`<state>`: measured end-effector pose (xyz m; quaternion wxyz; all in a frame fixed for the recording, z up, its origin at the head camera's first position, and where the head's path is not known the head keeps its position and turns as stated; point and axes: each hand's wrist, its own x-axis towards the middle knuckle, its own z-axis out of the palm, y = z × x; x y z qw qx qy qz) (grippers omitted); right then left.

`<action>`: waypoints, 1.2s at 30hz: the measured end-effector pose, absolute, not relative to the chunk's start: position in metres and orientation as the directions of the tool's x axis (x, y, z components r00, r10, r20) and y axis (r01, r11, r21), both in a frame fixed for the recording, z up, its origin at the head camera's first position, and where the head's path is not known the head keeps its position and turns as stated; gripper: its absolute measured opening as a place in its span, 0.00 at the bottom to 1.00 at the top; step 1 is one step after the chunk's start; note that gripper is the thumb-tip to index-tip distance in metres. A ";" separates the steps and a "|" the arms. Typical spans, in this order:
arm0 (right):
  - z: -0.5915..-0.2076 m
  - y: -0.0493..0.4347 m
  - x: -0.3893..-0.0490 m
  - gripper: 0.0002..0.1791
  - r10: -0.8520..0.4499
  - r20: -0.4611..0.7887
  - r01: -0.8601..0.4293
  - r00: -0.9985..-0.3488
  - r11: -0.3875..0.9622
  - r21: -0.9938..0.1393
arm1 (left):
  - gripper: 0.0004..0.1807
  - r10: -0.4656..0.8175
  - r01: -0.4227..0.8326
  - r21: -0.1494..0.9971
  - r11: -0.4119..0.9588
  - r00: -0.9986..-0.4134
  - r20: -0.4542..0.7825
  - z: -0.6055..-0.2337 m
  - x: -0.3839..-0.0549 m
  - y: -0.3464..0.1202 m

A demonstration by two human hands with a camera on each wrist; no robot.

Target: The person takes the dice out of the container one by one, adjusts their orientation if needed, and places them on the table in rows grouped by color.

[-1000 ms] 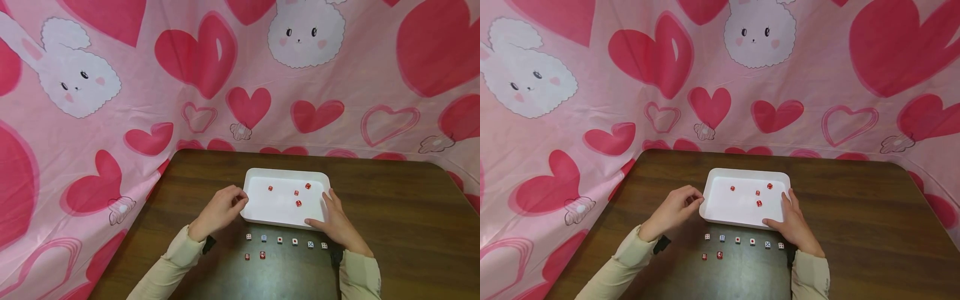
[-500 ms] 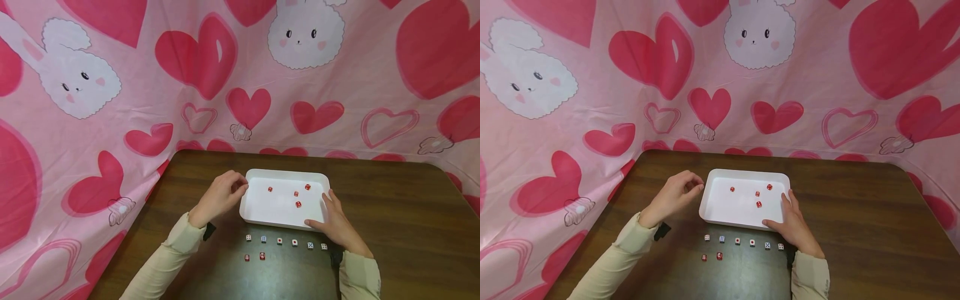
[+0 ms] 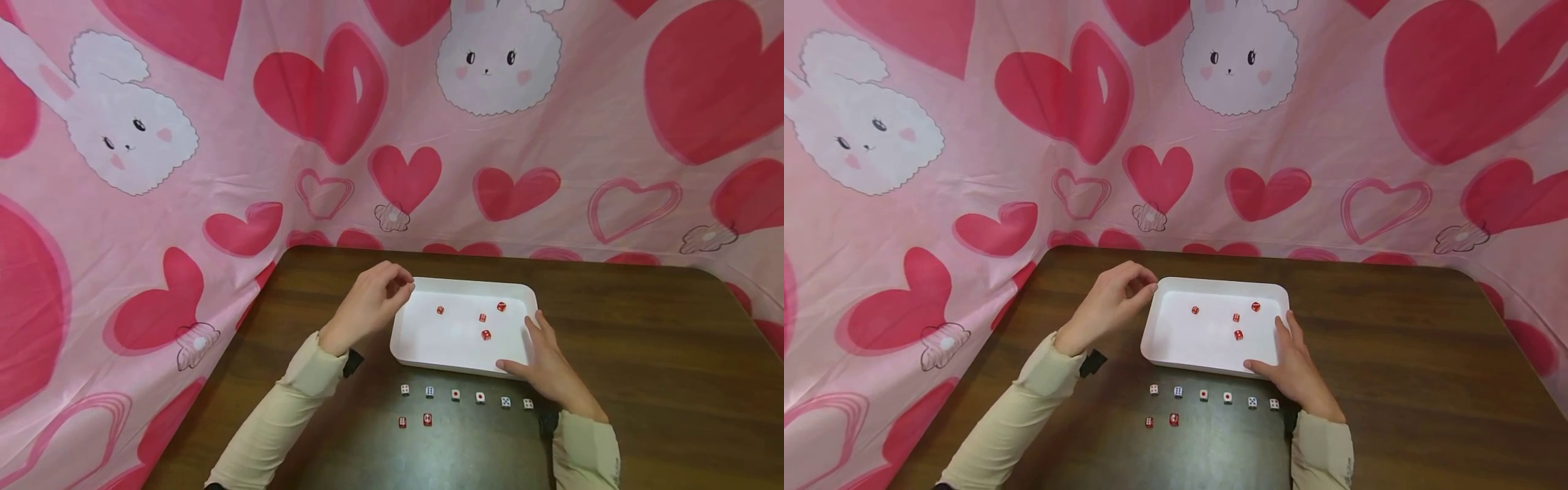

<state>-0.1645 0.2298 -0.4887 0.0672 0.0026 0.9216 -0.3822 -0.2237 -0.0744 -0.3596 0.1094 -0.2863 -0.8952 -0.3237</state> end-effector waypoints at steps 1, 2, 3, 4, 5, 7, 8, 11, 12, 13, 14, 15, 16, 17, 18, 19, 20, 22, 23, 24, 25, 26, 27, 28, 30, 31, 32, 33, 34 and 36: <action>-0.489 0.230 -0.165 0.64 -0.048 -0.122 0.052 -0.991 0.709 -0.704 | 0.03 0.441 0.585 0.523 0.620 -0.811 0.384 -0.360 -0.226 -0.072; -0.488 0.230 -0.164 0.64 -0.048 -0.120 0.051 -0.992 0.709 -0.704 | 0.03 0.440 0.585 0.530 0.614 -0.811 0.385 -0.360 -0.228 -0.070; -0.488 0.230 -0.164 0.64 -0.048 -0.121 0.051 -0.992 0.708 -0.705 | 0.03 0.440 0.585 0.542 0.604 -0.811 0.385 -0.361 -0.231 -0.067; -0.488 0.230 -0.164 0.64 -0.048 -0.120 0.051 -0.992 0.707 -0.706 | 0.03 0.442 0.586 0.552 0.593 -0.810 0.385 -0.362 -0.233 -0.065; -0.488 0.230 -0.164 0.64 -0.048 -0.120 0.051 -0.992 0.707 -0.705 | 0.04 0.441 0.585 0.564 0.583 -0.811 0.384 -0.364 -0.236 -0.062; -0.488 0.230 -0.164 0.64 -0.047 -0.119 0.052 -0.992 0.706 -0.707 | 0.04 0.443 0.581 0.592 0.558 -0.812 0.380 -0.367 -0.241 -0.057; -0.488 0.230 -0.164 0.64 -0.046 -0.119 0.052 -0.992 0.704 -0.708 | 0.05 0.442 0.578 0.609 0.543 -0.814 0.378 -0.369 -0.243 -0.054; -0.489 0.230 -0.164 0.63 -0.043 -0.115 0.052 -0.992 0.701 -0.711 | 0.06 0.433 0.550 0.663 0.508 -0.828 0.355 -0.376 -0.250 -0.047; -0.490 0.230 -0.164 0.63 -0.044 -0.113 0.050 -0.993 0.701 -0.712 | 0.07 0.429 0.538 0.679 0.500 -0.835 0.345 -0.379 -0.253 -0.045; -0.490 0.230 -0.164 0.63 -0.043 -0.113 0.051 -0.993 0.700 -0.713 | 0.07 0.425 0.526 0.693 0.492 -0.841 0.336 -0.382 -0.255 -0.043; -0.490 0.230 -0.164 0.63 -0.042 -0.114 0.053 -0.993 0.700 -0.712 | 0.08 0.422 0.514 0.705 0.489 -0.847 0.324 -0.384 -0.257 -0.042; -0.490 0.230 -0.164 0.63 -0.042 -0.112 0.051 -0.993 0.700 -0.712 | 0.08 0.419 0.500 0.715 0.488 -0.853 0.311 -0.387 -0.259 -0.040; -0.490 0.230 -0.164 0.63 -0.042 -0.111 0.050 -0.993 0.700 -0.712 | 0.09 0.417 0.490 0.722 0.488 -0.858 0.300 -0.389 -0.260 -0.039; -0.490 0.230 -0.164 0.63 -0.042 -0.108 0.048 -0.993 0.702 -0.711 | 0.09 0.417 0.477 0.728 0.492 -0.863 0.285 -0.392 -0.262 -0.038; -0.490 0.230 -0.164 0.63 -0.041 -0.106 0.047 -0.993 0.704 -0.709 | 0.10 0.416 0.463 0.734 0.496 -0.869 0.267 -0.395 -0.264 -0.037; -0.490 0.230 -0.164 0.63 -0.040 -0.106 0.047 -0.994 0.703 -0.709 | 0.10 0.416 0.447 0.742 0.500 -0.875 0.247 -0.398 -0.266 -0.036; -0.490 0.230 -0.163 0.62 -0.041 -0.102 0.043 -0.994 0.704 -0.709 | 0.11 0.415 0.426 0.753 0.502 -0.882 0.223 -0.401 -0.268 -0.035; -0.489 0.230 -0.163 0.62 -0.039 -0.099 0.043 -0.994 0.705 -0.708 | 0.12 0.411 0.373 0.786 0.492 -0.896 0.168 -0.408 -0.273 -0.034; -0.489 0.230 -0.163 0.62 -0.039 -0.099 0.043 -0.994 0.705 -0.708 | 0.13 0.408 0.339 0.808 0.482 -0.903 0.135 -0.412 -0.276 -0.034; -0.489 0.229 -0.163 0.62 -0.039 -0.098 0.042 -0.994 0.704 -0.709 | 0.13 0.404 0.303 0.831 0.467 -0.909 0.104 -0.416 -0.278 -0.034; -0.489 0.229 -0.163 0.62 -0.039 -0.099 0.043 -0.994 0.703 -0.710 | 0.13 0.397 0.261 0.853 0.453 -0.915 0.069 -0.420 -0.281 -0.034; -0.489 0.229 -0.163 0.62 -0.039 -0.102 0.046 -0.994 0.702 -0.711 | 0.14 0.392 0.222 0.873 0.435 -0.919 0.038 -0.424 -0.283 -0.034; -0.490 0.229 -0.163 0.62 -0.038 -0.104 0.048 -0.994 0.700 -0.712 | 0.14 0.386 0.185 0.888 0.420 -0.922 0.010 -0.428 -0.285 -0.034; -0.490 0.229 -0.163 0.62 -0.037 -0.107 0.051 -0.994 0.698 -0.714 | 0.15 0.383 0.154 0.899 0.409 -0.924 -0.016 -0.432 -0.287 -0.034; -0.490 0.229 -0.163 0.62 -0.037 -0.112 0.055 -0.993 0.694 -0.718 | 0.15 0.379 0.116 0.907 0.405 -0.924 -0.051 -0.439 -0.289 -0.033; -0.491 0.229 -0.163 0.63 -0.036 -0.116 0.059 -0.993 0.693 -0.718 | 0.16 0.382 0.111 0.906 0.409 -0.922 -0.060 -0.442 -0.291 -0.032; -0.491 0.229 -0.163 0.63 -0.035 -0.117 0.060 -0.992 0.692 -0.720 | 0.16 0.389 0.116 0.902 0.416 -0.919 -0.061 -0.446 -0.292 -0.031; -0.491 0.229 -0.163 0.63 -0.035 -0.116 0.061 -0.993 0.690 -0.721 | 0.16 0.393 0.123 0.895 0.429 -0.917 -0.062 -0.449 -0.293 -0.030; -0.491 0.229 -0.163 0.63 -0.034 -0.117 0.062 -0.993 0.689 -0.722 | 0.16 0.401 0.140 0.884 0.446 -0.914 -0.058 -0.451 -0.294 -0.028; -0.491 0.229 -0.164 0.63 -0.032 -0.113 0.060 -0.993 0.689 -0.722 | 0.16 0.414 0.176 0.859 0.480 -0.909 -0.045 -0.455 -0.295 -0.026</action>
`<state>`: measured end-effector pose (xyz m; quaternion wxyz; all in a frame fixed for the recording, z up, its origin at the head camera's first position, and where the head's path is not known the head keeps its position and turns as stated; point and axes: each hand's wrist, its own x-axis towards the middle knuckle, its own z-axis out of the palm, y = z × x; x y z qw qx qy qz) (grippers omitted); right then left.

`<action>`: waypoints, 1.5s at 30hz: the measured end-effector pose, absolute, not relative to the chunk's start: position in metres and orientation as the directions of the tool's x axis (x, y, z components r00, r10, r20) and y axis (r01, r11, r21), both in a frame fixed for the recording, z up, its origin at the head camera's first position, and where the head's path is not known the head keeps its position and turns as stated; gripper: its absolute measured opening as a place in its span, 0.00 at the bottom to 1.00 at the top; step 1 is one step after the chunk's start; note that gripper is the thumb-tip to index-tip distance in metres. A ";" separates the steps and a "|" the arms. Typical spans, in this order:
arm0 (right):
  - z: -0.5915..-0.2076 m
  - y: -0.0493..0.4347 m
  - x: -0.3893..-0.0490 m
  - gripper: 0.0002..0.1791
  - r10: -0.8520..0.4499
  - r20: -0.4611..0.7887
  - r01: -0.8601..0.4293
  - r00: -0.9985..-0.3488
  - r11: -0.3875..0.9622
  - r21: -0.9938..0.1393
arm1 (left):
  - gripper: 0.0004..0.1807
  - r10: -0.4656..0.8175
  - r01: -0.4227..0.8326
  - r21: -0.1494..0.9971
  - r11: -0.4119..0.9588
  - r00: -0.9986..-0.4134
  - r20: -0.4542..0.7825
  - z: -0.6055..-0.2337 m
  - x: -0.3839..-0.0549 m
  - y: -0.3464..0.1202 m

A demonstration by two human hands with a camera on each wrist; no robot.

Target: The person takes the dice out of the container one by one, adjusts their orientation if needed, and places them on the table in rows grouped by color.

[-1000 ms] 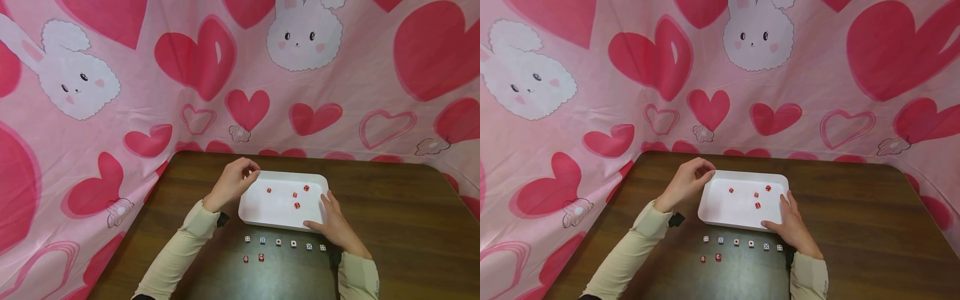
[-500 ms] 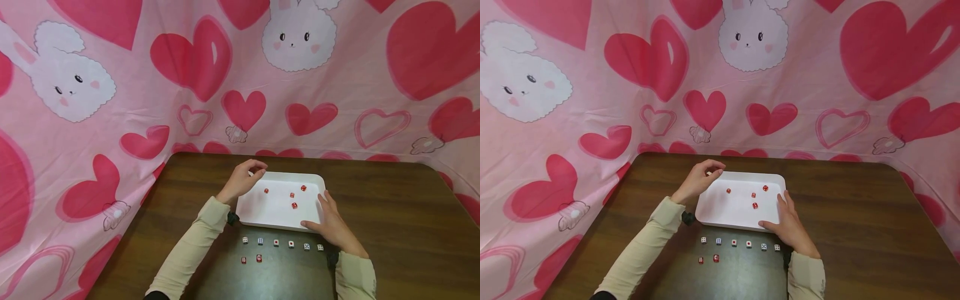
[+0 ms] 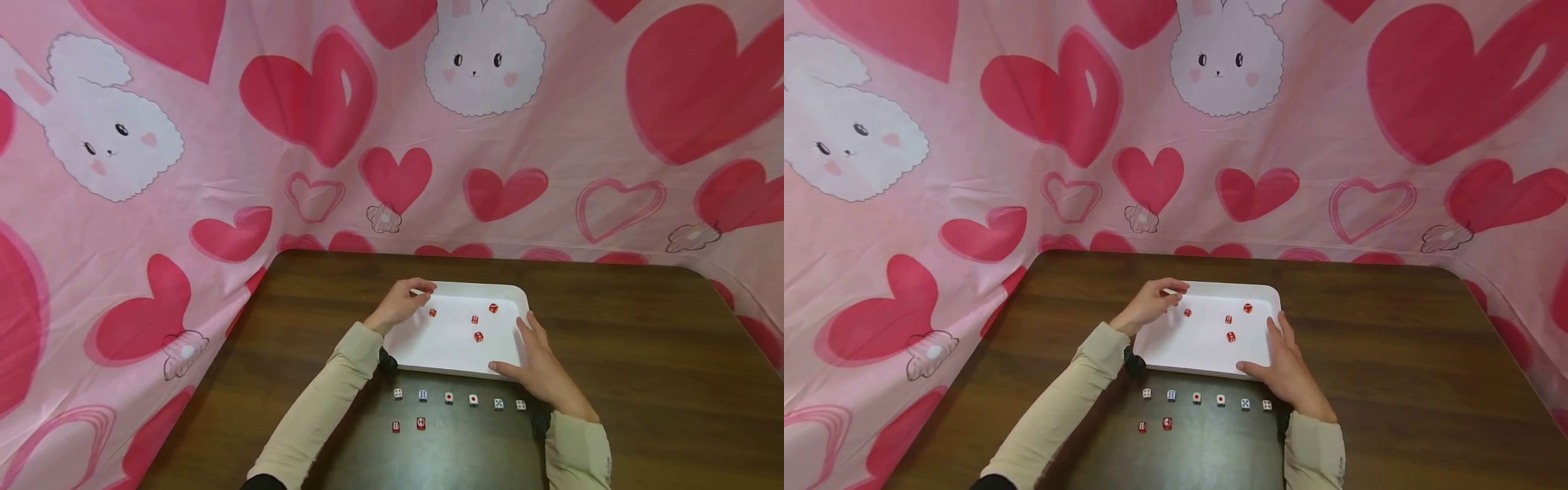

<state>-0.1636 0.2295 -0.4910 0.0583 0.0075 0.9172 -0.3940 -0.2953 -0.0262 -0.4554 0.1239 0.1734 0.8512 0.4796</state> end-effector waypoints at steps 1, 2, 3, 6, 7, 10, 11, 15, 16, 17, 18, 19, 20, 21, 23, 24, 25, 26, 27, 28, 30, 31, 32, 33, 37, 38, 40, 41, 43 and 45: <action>-0.491 0.229 -0.164 0.63 -0.032 -0.113 0.060 -0.993 0.690 -0.721 | 0.15 0.419 0.189 0.848 0.495 -0.907 -0.043 -0.457 -0.295 -0.025; -0.491 0.229 -0.164 0.63 -0.031 -0.110 0.058 -0.993 0.691 -0.721 | 0.15 0.422 0.192 0.837 0.512 -0.905 -0.050 -0.458 -0.295 -0.025; -0.490 0.229 -0.164 0.62 -0.032 -0.107 0.056 -0.994 0.692 -0.719 | 0.15 0.427 0.198 0.825 0.529 -0.903 -0.057 -0.459 -0.295 -0.025; -0.490 0.229 -0.164 0.62 -0.031 -0.103 0.052 -0.994 0.697 -0.715 | 0.16 0.438 0.183 0.804 0.566 -0.893 -0.105 -0.460 -0.293 -0.025; -0.490 0.229 -0.164 0.62 -0.031 -0.103 0.052 -0.994 0.698 -0.714 | 0.16 0.443 0.178 0.800 0.572 -0.889 -0.119 -0.460 -0.292 -0.026; -0.490 0.229 -0.164 0.62 -0.030 -0.105 0.055 -0.994 0.697 -0.715 | 0.16 0.454 0.176 0.789 0.589 -0.879 -0.144 -0.461 -0.290 -0.026; -0.489 0.229 -0.164 0.62 -0.030 -0.106 0.056 -0.994 0.697 -0.715 | 0.17 0.457 0.180 0.785 0.593 -0.877 -0.145 -0.462 -0.289 -0.026; -0.488 0.229 -0.164 0.63 -0.029 -0.113 0.061 -0.993 0.697 -0.715 | 0.17 0.470 0.214 0.765 0.608 -0.873 -0.129 -0.470 -0.288 -0.026; -0.488 0.229 -0.164 0.63 -0.029 -0.115 0.062 -0.993 0.697 -0.715 | 0.17 0.473 0.225 0.757 0.614 -0.872 -0.124 -0.472 -0.288 -0.026; -0.488 0.229 -0.164 0.63 -0.029 -0.117 0.064 -0.993 0.697 -0.715 | 0.17 0.477 0.235 0.753 0.614 -0.871 -0.117 -0.475 -0.289 -0.026; -0.488 0.229 -0.164 0.63 -0.029 -0.118 0.065 -0.993 0.696 -0.715 | 0.18 0.480 0.245 0.749 0.615 -0.870 -0.110 -0.477 -0.289 -0.026; -0.488 0.229 -0.164 0.63 -0.029 -0.119 0.066 -0.992 0.695 -0.716 | 0.18 0.489 0.260 0.746 0.612 -0.867 -0.099 -0.480 -0.290 -0.026; -0.488 0.229 -0.164 0.63 -0.030 -0.120 0.066 -0.992 0.697 -0.714 | 0.19 0.498 0.273 0.747 0.607 -0.862 -0.090 -0.483 -0.291 -0.026; -0.488 0.229 -0.164 0.63 -0.030 -0.122 0.066 -0.992 0.698 -0.713 | 0.19 0.512 0.299 0.742 0.600 -0.856 -0.069 -0.487 -0.294 -0.027; -0.488 0.229 -0.164 0.63 -0.030 -0.122 0.066 -0.992 0.699 -0.712 | 0.19 0.536 0.342 0.730 0.592 -0.844 -0.039 -0.495 -0.299 -0.029; -0.489 0.229 -0.164 0.63 -0.030 -0.122 0.066 -0.992 0.700 -0.711 | 0.19 0.564 0.401 0.718 0.569 -0.826 0.014 -0.508 -0.307 -0.032; -0.489 0.229 -0.164 0.63 -0.029 -0.120 0.066 -0.992 0.701 -0.710 | 0.19 0.577 0.429 0.708 0.562 -0.816 0.036 -0.511 -0.308 -0.033; -0.489 0.229 -0.164 0.63 -0.028 -0.119 0.065 -0.993 0.701 -0.710 | 0.19 0.581 0.440 0.699 0.564 -0.813 0.042 -0.516 -0.311 -0.033; -0.489 0.229 -0.164 0.63 -0.027 -0.116 0.064 -0.993 0.701 -0.710 | 0.19 0.586 0.455 0.689 0.564 -0.809 0.055 -0.518 -0.311 -0.034; -0.489 0.229 -0.164 0.63 -0.028 -0.111 0.060 -0.993 0.702 -0.709 | 0.19 0.585 0.453 0.691 0.563 -0.810 0.054 -0.516 -0.310 -0.033; -0.490 0.229 -0.164 0.62 -0.029 -0.103 0.052 -0.994 0.705 -0.707 | 0.18 0.575 0.438 0.699 0.566 -0.817 0.046 -0.513 -0.306 -0.032; -0.490 0.229 -0.164 0.62 -0.030 -0.099 0.049 -0.995 0.707 -0.706 | 0.19 0.553 0.396 0.703 0.591 -0.833 0.004 -0.501 -0.298 -0.029; -0.490 0.229 -0.164 0.62 -0.031 -0.099 0.048 -0.995 0.708 -0.704 | 0.18 0.543 0.382 0.703 0.599 -0.839 -0.006 -0.499 -0.295 -0.028; -0.490 0.229 -0.164 0.62 -0.031 -0.098 0.047 -0.995 0.710 -0.703 | 0.17 0.535 0.373 0.702 0.606 -0.845 -0.014 -0.494 -0.291 -0.027; -0.490 0.228 -0.163 0.62 -0.027 -0.111 0.059 -0.994 0.708 -0.704 | 0.14 0.500 0.346 0.670 0.657 -0.865 -0.045 -0.487 -0.283 -0.023; -0.490 0.228 -0.163 0.62 -0.026 -0.112 0.062 -0.993 0.707 -0.705 | 0.13 0.494 0.340 0.667 0.663 -0.868 -0.048 -0.488 -0.282 -0.023; -0.490 0.228 -0.163 0.62 -0.026 -0.110 0.060 -0.994 0.705 -0.707 | 0.13 0.486 0.340 0.658 0.672 -0.873 -0.046 -0.488 -0.282 -0.022; -0.490 0.229 -0.163 0.62 -0.028 -0.106 0.056 -0.994 0.703 -0.709 | 0.13 0.484 0.344 0.654 0.674 -0.874 -0.039 -0.489 -0.282 -0.022; -0.490 0.229 -0.164 0.62 -0.031 -0.096 0.047 -0.995 0.702 -0.711 | 0.13 0.481 0.353 0.647 0.676 -0.877 -0.025 -0.491 -0.283 -0.021; -0.491 0.230 -0.164 0.62 -0.033 -0.090 0.042 -0.995 0.700 -0.713 | 0.13 0.479 0.363 0.639 0.678 -0.878 -0.009 -0.493 -0.284 -0.021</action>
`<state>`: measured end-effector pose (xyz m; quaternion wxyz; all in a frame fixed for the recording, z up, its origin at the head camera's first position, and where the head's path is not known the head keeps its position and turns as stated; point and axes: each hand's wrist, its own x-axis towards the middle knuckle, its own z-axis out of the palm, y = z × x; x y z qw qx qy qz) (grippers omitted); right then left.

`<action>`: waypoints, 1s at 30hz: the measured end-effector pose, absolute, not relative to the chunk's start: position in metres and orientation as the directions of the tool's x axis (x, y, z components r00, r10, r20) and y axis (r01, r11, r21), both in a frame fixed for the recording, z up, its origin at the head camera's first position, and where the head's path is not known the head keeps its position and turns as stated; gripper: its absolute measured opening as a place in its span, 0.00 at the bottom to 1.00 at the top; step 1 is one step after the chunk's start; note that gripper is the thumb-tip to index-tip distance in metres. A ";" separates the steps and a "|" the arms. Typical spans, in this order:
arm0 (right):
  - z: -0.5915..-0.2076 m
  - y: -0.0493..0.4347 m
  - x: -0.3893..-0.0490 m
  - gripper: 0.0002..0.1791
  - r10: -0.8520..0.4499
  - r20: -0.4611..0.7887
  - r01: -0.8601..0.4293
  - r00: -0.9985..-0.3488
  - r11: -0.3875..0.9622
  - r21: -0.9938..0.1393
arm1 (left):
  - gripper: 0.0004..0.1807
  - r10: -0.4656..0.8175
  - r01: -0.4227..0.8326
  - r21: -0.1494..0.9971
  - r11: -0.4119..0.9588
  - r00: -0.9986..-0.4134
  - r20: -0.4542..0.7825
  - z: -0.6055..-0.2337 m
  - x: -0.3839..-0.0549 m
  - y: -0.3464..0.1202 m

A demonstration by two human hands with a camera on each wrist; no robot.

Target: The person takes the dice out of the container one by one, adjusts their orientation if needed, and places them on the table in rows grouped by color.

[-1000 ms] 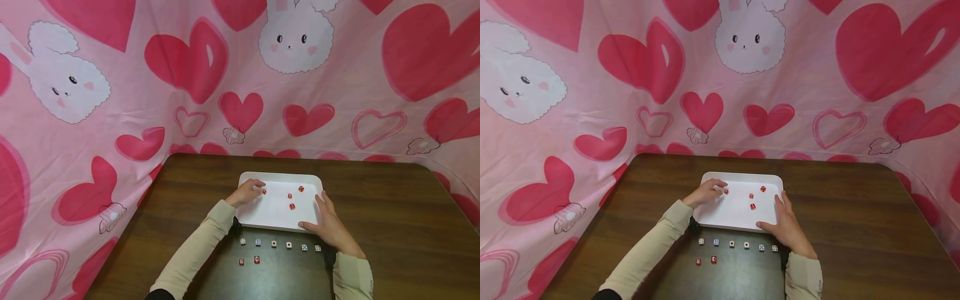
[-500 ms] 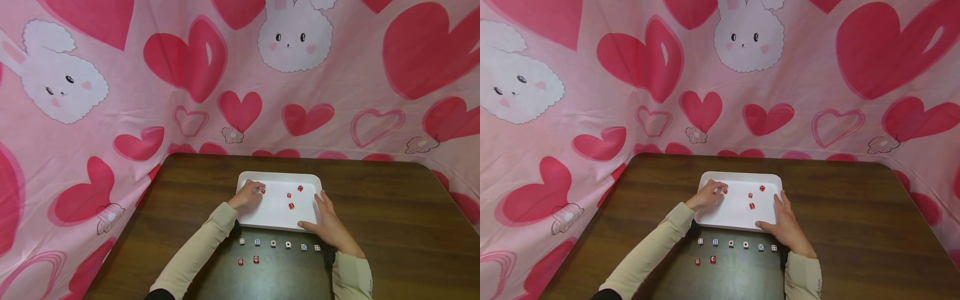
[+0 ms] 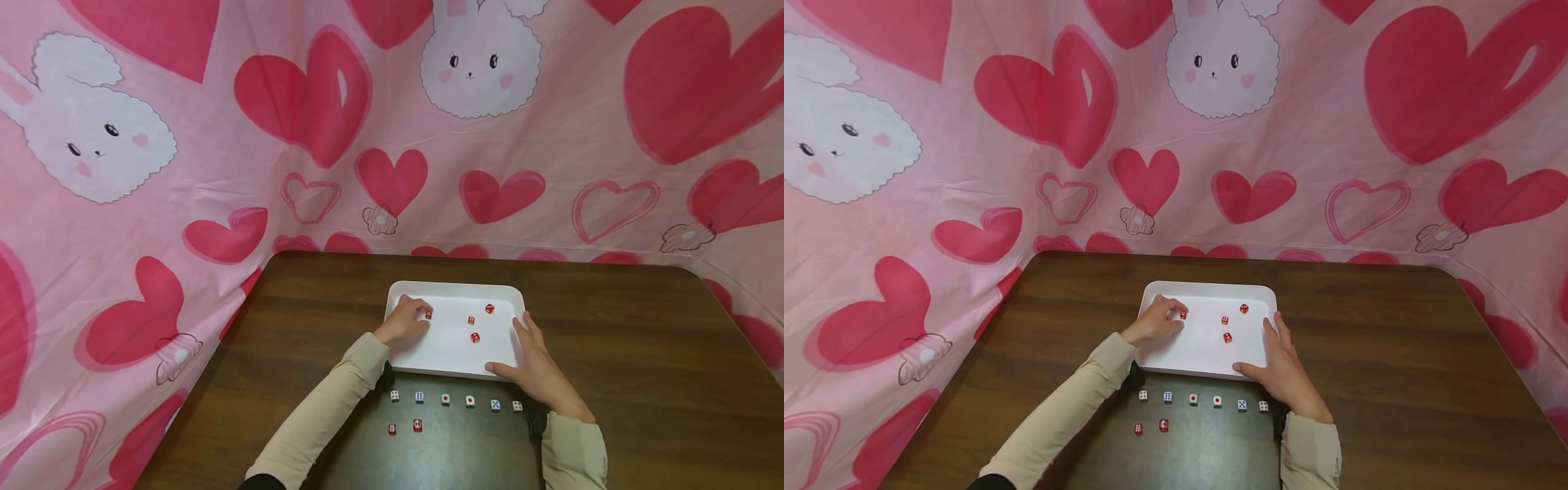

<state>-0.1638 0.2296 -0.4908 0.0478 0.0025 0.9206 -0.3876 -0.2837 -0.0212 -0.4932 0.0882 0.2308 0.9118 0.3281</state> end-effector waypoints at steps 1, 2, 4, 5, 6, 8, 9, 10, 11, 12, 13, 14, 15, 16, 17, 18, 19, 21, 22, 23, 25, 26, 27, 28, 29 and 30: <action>-0.491 0.230 -0.164 0.62 -0.033 -0.088 0.040 -0.996 0.698 -0.715 | 0.13 0.478 0.368 0.637 0.678 -0.879 -0.001 -0.494 -0.284 -0.021; -0.491 0.230 -0.164 0.62 -0.032 -0.090 0.042 -0.995 0.698 -0.715 | 0.13 0.475 0.363 0.638 0.679 -0.880 -0.004 -0.494 -0.284 -0.021; -0.491 0.230 -0.164 0.62 -0.031 -0.098 0.049 -0.995 0.695 -0.717 | 0.12 0.471 0.361 0.641 0.677 -0.882 -0.002 -0.493 -0.284 -0.021; -0.491 0.230 -0.165 0.62 -0.030 -0.102 0.053 -0.994 0.694 -0.718 | 0.11 0.470 0.359 0.643 0.677 -0.883 -0.002 -0.493 -0.284 -0.021; -0.491 0.230 -0.165 0.62 -0.029 -0.106 0.057 -0.994 0.693 -0.719 | 0.11 0.470 0.356 0.646 0.676 -0.883 -0.005 -0.492 -0.284 -0.021; -0.490 0.231 -0.165 0.63 -0.028 -0.112 0.062 -0.993 0.691 -0.720 | 0.10 0.470 0.353 0.649 0.674 -0.883 -0.008 -0.492 -0.285 -0.020; -0.490 0.231 -0.165 0.63 -0.028 -0.113 0.063 -0.993 0.690 -0.721 | 0.09 0.470 0.368 0.646 0.669 -0.883 0.015 -0.496 -0.287 -0.021; -0.490 0.231 -0.165 0.63 -0.027 -0.113 0.063 -0.993 0.690 -0.721 | 0.09 0.472 0.372 0.643 0.669 -0.882 0.019 -0.496 -0.287 -0.020; -0.490 0.231 -0.165 0.63 -0.027 -0.111 0.062 -0.993 0.690 -0.721 | 0.09 0.471 0.372 0.642 0.671 -0.882 0.019 -0.496 -0.287 -0.020; -0.490 0.231 -0.166 0.63 -0.027 -0.113 0.063 -0.993 0.690 -0.721 | 0.09 0.467 0.369 0.642 0.672 -0.884 0.018 -0.496 -0.287 -0.020; -0.490 0.231 -0.166 0.63 -0.027 -0.116 0.065 -0.993 0.690 -0.721 | 0.09 0.462 0.367 0.641 0.674 -0.887 0.022 -0.496 -0.286 -0.019; -0.490 0.231 -0.166 0.63 -0.026 -0.118 0.067 -0.993 0.690 -0.721 | 0.09 0.454 0.362 0.640 0.678 -0.891 0.023 -0.495 -0.286 -0.019; -0.489 0.231 -0.166 0.63 -0.027 -0.119 0.067 -0.993 0.690 -0.720 | 0.09 0.443 0.353 0.640 0.683 -0.896 0.021 -0.495 -0.285 -0.019; -0.489 0.231 -0.166 0.63 -0.027 -0.119 0.068 -0.992 0.691 -0.720 | 0.10 0.434 0.334 0.640 0.692 -0.901 0.002 -0.491 -0.283 -0.018; -0.489 0.232 -0.166 0.63 -0.027 -0.122 0.070 -0.992 0.691 -0.719 | 0.10 0.423 0.324 0.640 0.697 -0.906 -0.001 -0.491 -0.283 -0.018; -0.489 0.232 -0.167 0.63 -0.026 -0.126 0.073 -0.992 0.691 -0.719 | 0.11 0.411 0.313 0.641 0.701 -0.911 -0.004 -0.491 -0.282 -0.017; -0.489 0.232 -0.167 0.63 -0.026 -0.127 0.074 -0.992 0.691 -0.719 | 0.10 0.403 0.309 0.637 0.706 -0.915 -0.003 -0.491 -0.282 -0.017; -0.488 0.232 -0.167 0.63 -0.026 -0.130 0.077 -0.991 0.690 -0.719 | 0.09 0.390 0.296 0.637 0.712 -0.921 -0.008 -0.492 -0.282 -0.016; -0.488 0.232 -0.168 0.64 -0.025 -0.134 0.079 -0.991 0.690 -0.719 | 0.09 0.387 0.294 0.636 0.713 -0.922 -0.008 -0.493 -0.283 -0.016; -0.488 0.232 -0.168 0.64 -0.026 -0.138 0.082 -0.990 0.689 -0.720 | 0.08 0.384 0.291 0.637 0.714 -0.923 -0.009 -0.493 -0.283 -0.016; -0.488 0.232 -0.168 0.64 -0.027 -0.140 0.083 -0.990 0.689 -0.720 | 0.06 0.380 0.291 0.633 0.718 -0.925 -0.006 -0.494 -0.283 -0.016; -0.488 0.233 -0.169 0.64 -0.028 -0.140 0.083 -0.990 0.688 -0.721 | 0.06 0.380 0.290 0.633 0.717 -0.925 -0.006 -0.494 -0.284 -0.015; -0.488 0.233 -0.169 0.63 -0.028 -0.138 0.081 -0.990 0.689 -0.721 | 0.05 0.380 0.291 0.632 0.719 -0.925 -0.007 -0.495 -0.284 -0.015; -0.488 0.233 -0.169 0.63 -0.029 -0.135 0.078 -0.990 0.688 -0.721 | 0.05 0.381 0.292 0.629 0.721 -0.925 -0.007 -0.495 -0.284 -0.015; -0.488 0.233 -0.169 0.63 -0.030 -0.132 0.075 -0.991 0.688 -0.722 | 0.04 0.381 0.292 0.627 0.722 -0.925 -0.008 -0.495 -0.285 -0.015; -0.488 0.233 -0.169 0.63 -0.030 -0.129 0.073 -0.991 0.688 -0.722 | 0.04 0.381 0.291 0.626 0.723 -0.925 -0.009 -0.496 -0.285 -0.015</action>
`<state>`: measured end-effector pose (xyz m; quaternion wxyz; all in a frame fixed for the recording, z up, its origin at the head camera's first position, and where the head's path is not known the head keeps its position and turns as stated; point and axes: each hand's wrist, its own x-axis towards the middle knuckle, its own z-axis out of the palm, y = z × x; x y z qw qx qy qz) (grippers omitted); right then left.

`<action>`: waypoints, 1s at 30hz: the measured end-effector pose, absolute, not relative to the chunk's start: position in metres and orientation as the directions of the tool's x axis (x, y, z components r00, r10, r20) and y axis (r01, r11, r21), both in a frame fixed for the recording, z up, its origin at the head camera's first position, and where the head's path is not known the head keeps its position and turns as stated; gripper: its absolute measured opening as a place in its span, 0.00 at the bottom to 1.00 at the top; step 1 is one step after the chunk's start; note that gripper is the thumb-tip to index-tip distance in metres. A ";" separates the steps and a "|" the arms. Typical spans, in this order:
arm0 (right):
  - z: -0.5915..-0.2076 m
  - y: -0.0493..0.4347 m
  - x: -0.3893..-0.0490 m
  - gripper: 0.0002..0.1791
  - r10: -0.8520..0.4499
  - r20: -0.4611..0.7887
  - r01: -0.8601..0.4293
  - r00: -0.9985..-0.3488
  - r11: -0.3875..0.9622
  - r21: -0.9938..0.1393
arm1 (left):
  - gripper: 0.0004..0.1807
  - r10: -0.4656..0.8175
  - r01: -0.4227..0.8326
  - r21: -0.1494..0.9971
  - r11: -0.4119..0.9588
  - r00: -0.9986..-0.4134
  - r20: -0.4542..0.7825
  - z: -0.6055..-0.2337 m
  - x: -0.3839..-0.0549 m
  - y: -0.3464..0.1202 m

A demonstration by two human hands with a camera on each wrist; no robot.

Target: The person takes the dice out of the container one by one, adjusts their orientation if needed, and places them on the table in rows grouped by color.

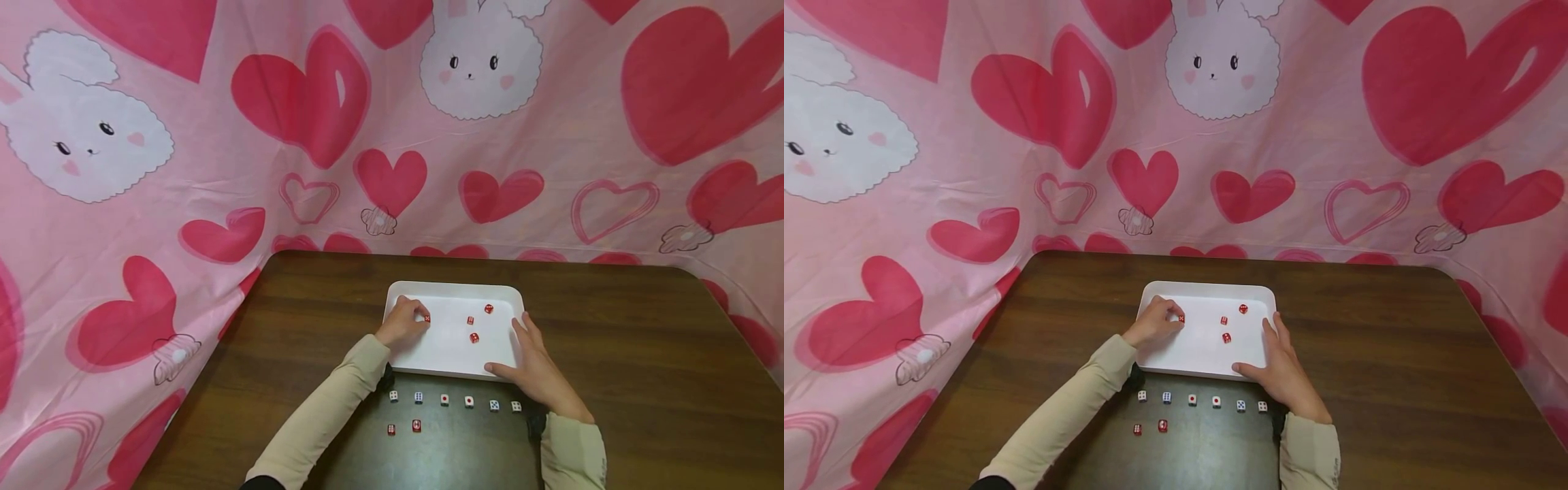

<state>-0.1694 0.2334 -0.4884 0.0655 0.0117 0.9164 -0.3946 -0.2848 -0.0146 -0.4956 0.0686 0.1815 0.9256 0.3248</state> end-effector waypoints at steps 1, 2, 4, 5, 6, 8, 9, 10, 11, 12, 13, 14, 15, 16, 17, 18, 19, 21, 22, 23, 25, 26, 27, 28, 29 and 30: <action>-0.489 0.233 -0.169 0.63 -0.031 -0.126 0.070 -0.992 0.689 -0.722 | 0.04 0.381 0.290 0.627 0.723 -0.925 -0.011 -0.496 -0.285 -0.015; -0.489 0.233 -0.169 0.63 -0.030 -0.125 0.070 -0.992 0.688 -0.722 | 0.04 0.380 0.289 0.627 0.723 -0.925 -0.013 -0.496 -0.285 -0.015; -0.489 0.234 -0.169 0.63 -0.031 -0.121 0.067 -0.992 0.689 -0.722 | 0.04 0.378 0.287 0.627 0.724 -0.926 -0.013 -0.495 -0.284 -0.015; -0.489 0.234 -0.169 0.63 -0.031 -0.121 0.067 -0.992 0.688 -0.722 | 0.04 0.376 0.283 0.628 0.725 -0.927 -0.015 -0.495 -0.284 -0.015; -0.489 0.234 -0.169 0.63 -0.031 -0.122 0.067 -0.992 0.688 -0.722 | 0.04 0.375 0.284 0.628 0.725 -0.927 -0.014 -0.495 -0.283 -0.015; -0.489 0.234 -0.169 0.63 -0.031 -0.127 0.071 -0.991 0.687 -0.723 | 0.04 0.374 0.287 0.624 0.726 -0.927 -0.009 -0.495 -0.283 -0.015; -0.489 0.234 -0.169 0.63 -0.032 -0.131 0.074 -0.991 0.687 -0.723 | 0.04 0.375 0.288 0.625 0.726 -0.927 -0.007 -0.495 -0.283 -0.015; -0.489 0.234 -0.169 0.64 -0.032 -0.135 0.077 -0.990 0.686 -0.724 | 0.05 0.374 0.289 0.624 0.726 -0.927 -0.006 -0.495 -0.283 -0.015; -0.489 0.234 -0.169 0.64 -0.033 -0.141 0.080 -0.990 0.685 -0.724 | 0.05 0.374 0.290 0.622 0.728 -0.927 -0.006 -0.495 -0.283 -0.015; -0.489 0.234 -0.169 0.64 -0.034 -0.145 0.083 -0.989 0.685 -0.724 | 0.05 0.375 0.293 0.621 0.727 -0.927 -0.002 -0.495 -0.283 -0.015; -0.489 0.234 -0.169 0.64 -0.035 -0.148 0.085 -0.988 0.684 -0.725 | 0.05 0.374 0.291 0.621 0.728 -0.928 -0.003 -0.495 -0.283 -0.015; -0.489 0.234 -0.169 0.64 -0.035 -0.150 0.086 -0.988 0.683 -0.725 | 0.05 0.373 0.290 0.621 0.728 -0.928 -0.004 -0.494 -0.283 -0.015; -0.489 0.234 -0.169 0.64 -0.035 -0.151 0.087 -0.988 0.683 -0.725 | 0.05 0.372 0.290 0.621 0.729 -0.928 -0.004 -0.494 -0.283 -0.015; -0.489 0.234 -0.169 0.64 -0.036 -0.151 0.086 -0.988 0.682 -0.726 | 0.05 0.372 0.288 0.621 0.729 -0.928 -0.006 -0.494 -0.283 -0.015; -0.489 0.234 -0.169 0.64 -0.036 -0.149 0.085 -0.988 0.683 -0.726 | 0.05 0.372 0.286 0.621 0.729 -0.928 -0.009 -0.494 -0.283 -0.015; -0.489 0.235 -0.169 0.64 -0.036 -0.149 0.084 -0.988 0.682 -0.726 | 0.05 0.373 0.285 0.622 0.729 -0.928 -0.012 -0.494 -0.283 -0.015; -0.489 0.235 -0.169 0.64 -0.037 -0.147 0.082 -0.989 0.682 -0.726 | 0.05 0.373 0.283 0.622 0.730 -0.928 -0.015 -0.494 -0.284 -0.015; -0.489 0.235 -0.169 0.64 -0.037 -0.142 0.079 -0.989 0.684 -0.726 | 0.05 0.373 0.279 0.623 0.731 -0.928 -0.022 -0.495 -0.284 -0.015; -0.489 0.235 -0.169 0.64 -0.037 -0.142 0.078 -0.989 0.684 -0.725 | 0.05 0.372 0.275 0.625 0.731 -0.928 -0.026 -0.495 -0.284 -0.015; -0.489 0.235 -0.169 0.64 -0.037 -0.141 0.078 -0.989 0.684 -0.725 | 0.05 0.371 0.273 0.625 0.732 -0.928 -0.028 -0.495 -0.284 -0.015; -0.490 0.235 -0.169 0.64 -0.037 -0.134 0.073 -0.990 0.686 -0.724 | 0.05 0.368 0.270 0.626 0.731 -0.929 -0.029 -0.495 -0.284 -0.015; -0.490 0.235 -0.169 0.64 -0.037 -0.130 0.069 -0.991 0.686 -0.724 | 0.05 0.367 0.270 0.626 0.731 -0.930 -0.027 -0.495 -0.283 -0.015; -0.490 0.235 -0.169 0.63 -0.036 -0.123 0.065 -0.992 0.686 -0.725 | 0.05 0.367 0.271 0.626 0.731 -0.930 -0.026 -0.495 -0.283 -0.015; -0.491 0.235 -0.169 0.63 -0.036 -0.117 0.061 -0.992 0.686 -0.725 | 0.05 0.367 0.273 0.624 0.732 -0.930 -0.023 -0.495 -0.283 -0.015; -0.491 0.235 -0.169 0.63 -0.036 -0.109 0.055 -0.993 0.686 -0.726 | 0.05 0.368 0.277 0.622 0.733 -0.930 -0.020 -0.496 -0.284 -0.015; -0.491 0.235 -0.169 0.63 -0.037 -0.101 0.048 -0.994 0.687 -0.726 | 0.05 0.369 0.280 0.619 0.734 -0.929 -0.017 -0.496 -0.284 -0.015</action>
